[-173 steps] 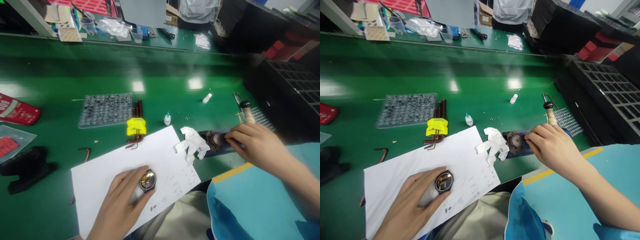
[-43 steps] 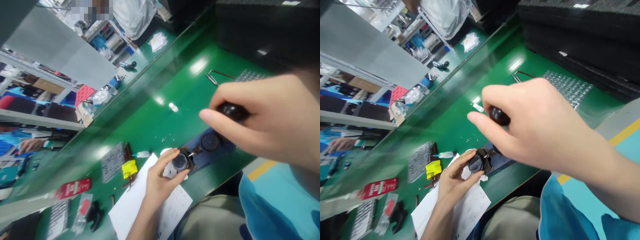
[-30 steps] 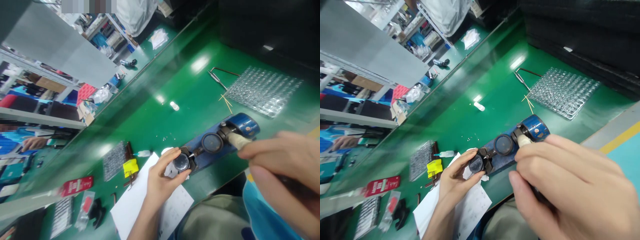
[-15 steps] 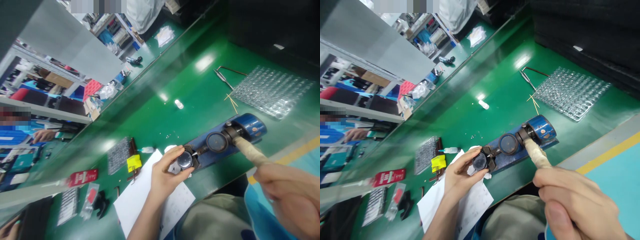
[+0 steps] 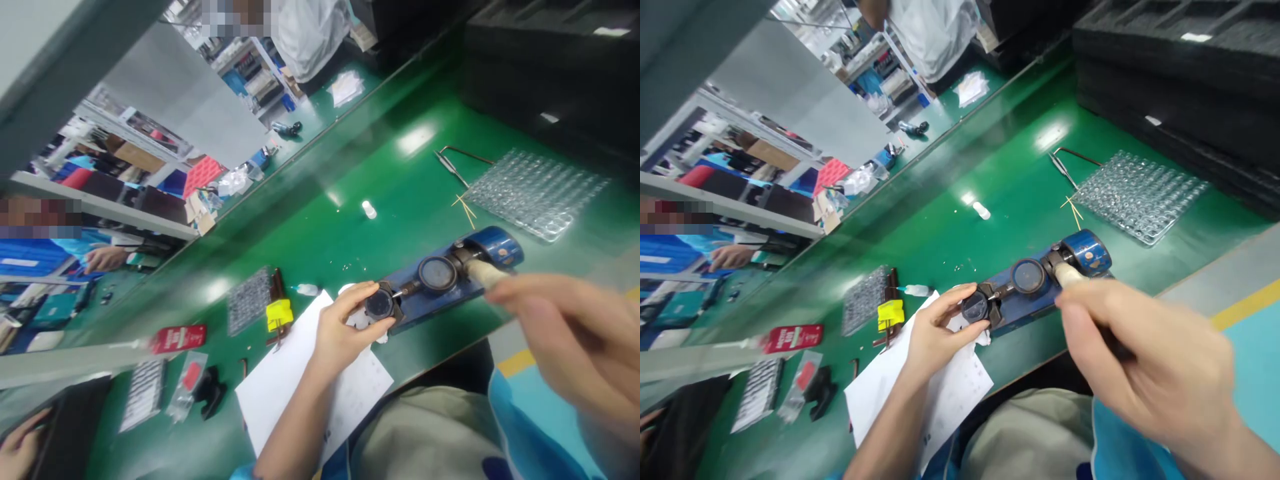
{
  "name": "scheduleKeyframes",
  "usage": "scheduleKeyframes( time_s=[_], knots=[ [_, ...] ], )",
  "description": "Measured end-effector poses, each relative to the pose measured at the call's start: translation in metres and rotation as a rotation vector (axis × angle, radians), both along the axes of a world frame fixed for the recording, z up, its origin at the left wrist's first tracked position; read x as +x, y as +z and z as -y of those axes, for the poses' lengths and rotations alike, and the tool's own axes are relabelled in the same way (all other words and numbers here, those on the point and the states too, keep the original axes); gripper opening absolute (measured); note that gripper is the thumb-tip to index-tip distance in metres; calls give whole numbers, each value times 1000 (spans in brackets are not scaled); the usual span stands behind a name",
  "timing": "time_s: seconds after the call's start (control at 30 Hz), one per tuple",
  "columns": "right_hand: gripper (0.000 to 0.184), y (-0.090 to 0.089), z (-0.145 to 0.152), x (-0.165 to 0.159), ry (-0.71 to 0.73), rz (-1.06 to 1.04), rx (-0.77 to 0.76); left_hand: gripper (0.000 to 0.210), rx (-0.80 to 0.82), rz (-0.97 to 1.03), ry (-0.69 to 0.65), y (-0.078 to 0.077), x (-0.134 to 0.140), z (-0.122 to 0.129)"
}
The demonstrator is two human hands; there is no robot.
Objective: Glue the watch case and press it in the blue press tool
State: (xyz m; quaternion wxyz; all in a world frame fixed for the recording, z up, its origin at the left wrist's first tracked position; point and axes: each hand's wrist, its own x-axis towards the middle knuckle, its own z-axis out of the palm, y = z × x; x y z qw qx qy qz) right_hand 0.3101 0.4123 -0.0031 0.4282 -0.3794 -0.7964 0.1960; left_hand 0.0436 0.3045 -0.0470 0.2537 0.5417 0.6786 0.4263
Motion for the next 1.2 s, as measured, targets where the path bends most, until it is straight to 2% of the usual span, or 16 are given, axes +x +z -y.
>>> scheduleKeyframes(
  time_s=[0.07, 0.13, 0.23, 0.27, 0.33, 0.37, 0.43, 0.5, 0.53, 0.6, 0.67, 0.73, 0.83, 0.93, 1.2],
  knots=[
    [28, 23, -24, -23, -94, 77, 79, 48, -4, -13, 0, 0, 2, 0],
    [34, 37, -53, -49, -130, 86, 56, 47, -11, -34, 5, 0, 3, 0],
    [25, 36, -88, -77, -100, 151, -116, 46, -10, -84, -6, 2, 2, -1],
    [26, 32, -95, -80, -92, 171, -120, 46, 1, -97, -15, 3, 1, -1],
    [38, 24, -97, -76, -104, 163, -32, 47, 36, -101, -19, 7, -1, 1],
    [41, 21, -92, -71, -124, 139, 30, 47, 55, -83, -5, 10, -2, 3],
    [34, 15, -71, -59, -191, 44, 132, 47, 91, 47, 50, 17, 0, 11],
    [23, 11, -40, -48, -194, -80, 176, 52, 116, 339, 104, 25, 6, 22],
    [20, 7, -22, -45, -94, -128, 138, 56, 113, 529, 109, 29, 12, 29],
    [25, -1, 13, -45, 240, -133, 6, 61, 71, 906, 71, 37, 26, 41],
    [34, -12, 44, -51, 493, -136, -138, 56, 24, 1195, 26, 44, 43, 52],
    [35, -21, 66, -61, 583, -193, -257, 48, 12, 1390, 19, 52, 57, 62],
    [21, -24, 84, -72, 546, -289, -358, 45, 25, 1548, 57, 63, 71, 76],
    [10, -16, 92, -78, 553, -308, -398, 45, 39, 1632, 58, 71, 75, 91],
    [8, 3, 115, -85, 570, -274, -455, 53, 105, 1719, -26, 76, 71, 121]
  ],
)
